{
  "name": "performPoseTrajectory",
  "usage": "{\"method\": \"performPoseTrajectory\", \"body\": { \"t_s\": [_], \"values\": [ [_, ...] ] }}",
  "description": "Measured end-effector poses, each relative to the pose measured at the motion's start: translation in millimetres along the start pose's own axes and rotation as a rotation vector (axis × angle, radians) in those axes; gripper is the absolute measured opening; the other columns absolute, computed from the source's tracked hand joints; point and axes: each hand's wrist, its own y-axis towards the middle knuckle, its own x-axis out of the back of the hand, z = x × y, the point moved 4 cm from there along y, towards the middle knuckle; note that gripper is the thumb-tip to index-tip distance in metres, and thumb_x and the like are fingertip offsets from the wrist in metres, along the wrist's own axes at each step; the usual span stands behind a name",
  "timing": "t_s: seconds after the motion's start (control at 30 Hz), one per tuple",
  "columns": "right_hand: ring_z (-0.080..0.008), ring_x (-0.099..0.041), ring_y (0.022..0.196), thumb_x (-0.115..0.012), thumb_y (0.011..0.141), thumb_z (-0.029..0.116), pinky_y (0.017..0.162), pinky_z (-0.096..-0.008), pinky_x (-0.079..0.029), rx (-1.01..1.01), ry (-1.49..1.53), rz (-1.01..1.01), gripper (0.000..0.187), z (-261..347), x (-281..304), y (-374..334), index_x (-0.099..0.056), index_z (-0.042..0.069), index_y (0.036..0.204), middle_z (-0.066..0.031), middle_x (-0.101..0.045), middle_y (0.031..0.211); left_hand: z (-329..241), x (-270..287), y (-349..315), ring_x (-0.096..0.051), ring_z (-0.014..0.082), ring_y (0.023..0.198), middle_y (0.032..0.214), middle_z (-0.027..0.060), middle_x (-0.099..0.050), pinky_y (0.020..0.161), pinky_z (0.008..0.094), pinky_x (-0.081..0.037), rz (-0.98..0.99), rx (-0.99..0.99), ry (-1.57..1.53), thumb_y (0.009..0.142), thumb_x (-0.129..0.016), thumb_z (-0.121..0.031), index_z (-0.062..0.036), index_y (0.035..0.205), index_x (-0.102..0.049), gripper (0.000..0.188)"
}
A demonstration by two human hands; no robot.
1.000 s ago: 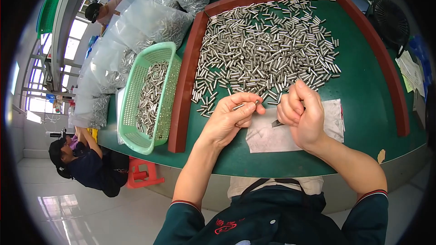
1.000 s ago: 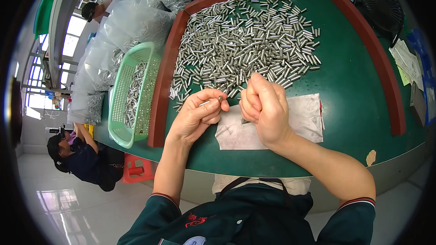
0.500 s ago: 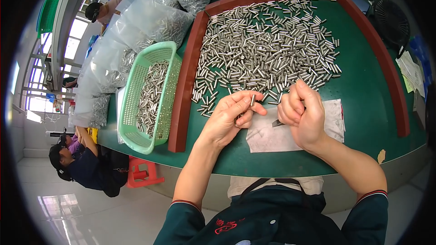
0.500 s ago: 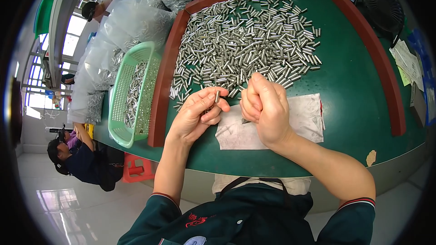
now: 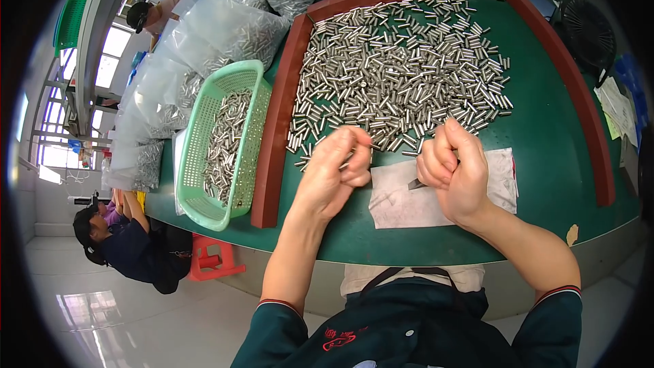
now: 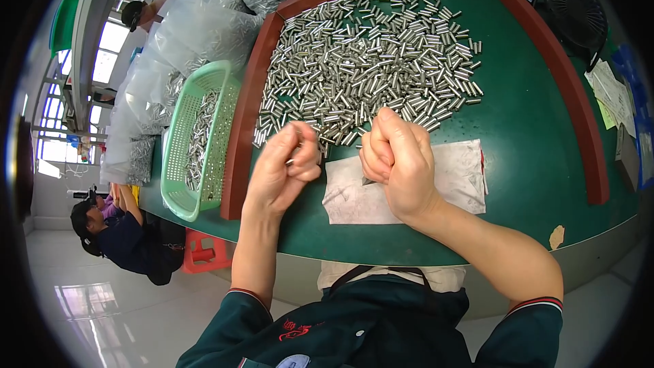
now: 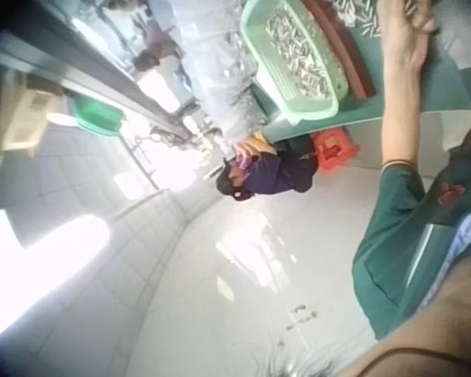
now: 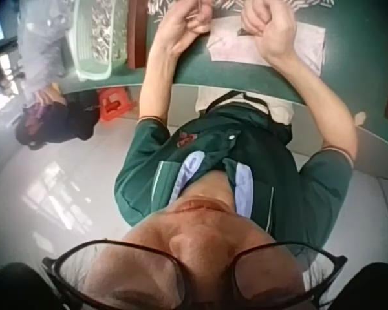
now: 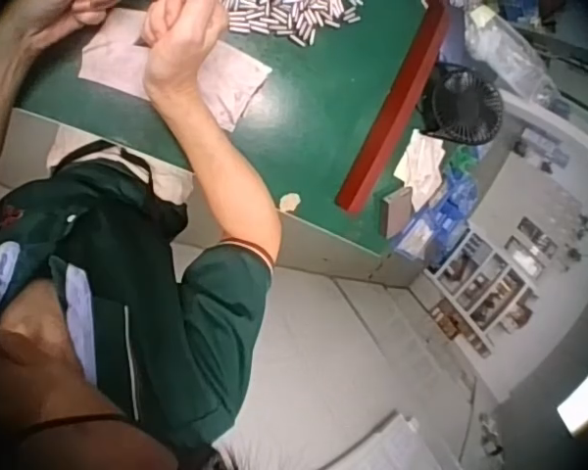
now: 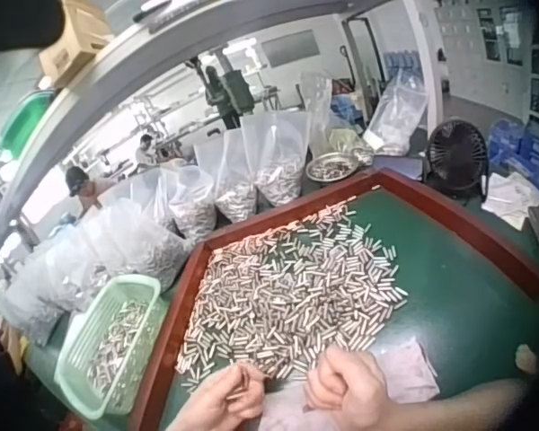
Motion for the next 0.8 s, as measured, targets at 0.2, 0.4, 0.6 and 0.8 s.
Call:
{"method": "performPoseTrajectory", "body": {
  "t_s": [0.2,0.4,0.6,0.8],
  "values": [
    [-0.0067,-0.019,0.038,-0.031,0.09,0.025,0.037,-0.022,-0.017,0.001,0.0,-0.002,0.042,-1.0,2.5,1.2,-0.026,0.01,0.052,0.0008,-0.027,0.041,-104.5,-3.5,-54.2,-0.031,0.0049,0.053,0.062,-0.0022,-0.04,0.046,0.0201,-0.025,-0.978,-1.145,1.303,0.09,-0.041,-0.011,-0.0001,0.088,-0.055,0.018],
    [-0.0069,-0.019,0.037,-0.031,0.09,0.026,0.037,-0.0224,-0.017,-0.005,-0.012,-0.004,0.042,-2.6,0.5,1.0,-0.026,0.011,0.051,0.0009,-0.026,0.041,-127.0,69.8,-54.8,-0.052,0.0246,0.091,0.097,0.0123,-0.057,0.08,0.0355,-0.038,-1.047,-0.812,1.996,0.084,-0.049,-0.013,-0.0013,0.094,-0.057,0.017],
    [-0.0069,-0.018,0.037,-0.031,0.09,0.027,0.037,-0.0227,-0.017,-0.01,-0.004,-0.039,0.042,-1.6,3.9,2.0,-0.026,0.011,0.051,0.0011,-0.026,0.041,-88.0,25.4,-35.2,-0.051,0.0131,0.071,0.08,0.0048,-0.055,0.067,0.0244,-0.041,-0.812,-1.028,1.208,0.077,-0.057,-0.001,-0.0006,0.101,-0.055,0.024],
    [-0.007,-0.018,0.038,-0.031,0.09,0.027,0.037,-0.0225,-0.017,-0.024,0.0,-0.043,0.042,-2.5,4.7,3.1,-0.026,0.011,0.051,0.0013,-0.025,0.042,-35.1,3.2,-10.7,-0.046,0.0096,0.058,0.06,0.001,-0.05,0.058,0.0237,-0.036,-0.346,-0.363,1.247,0.071,-0.06,-0.001,-0.004,0.088,-0.062,0.017]
  ]
}}
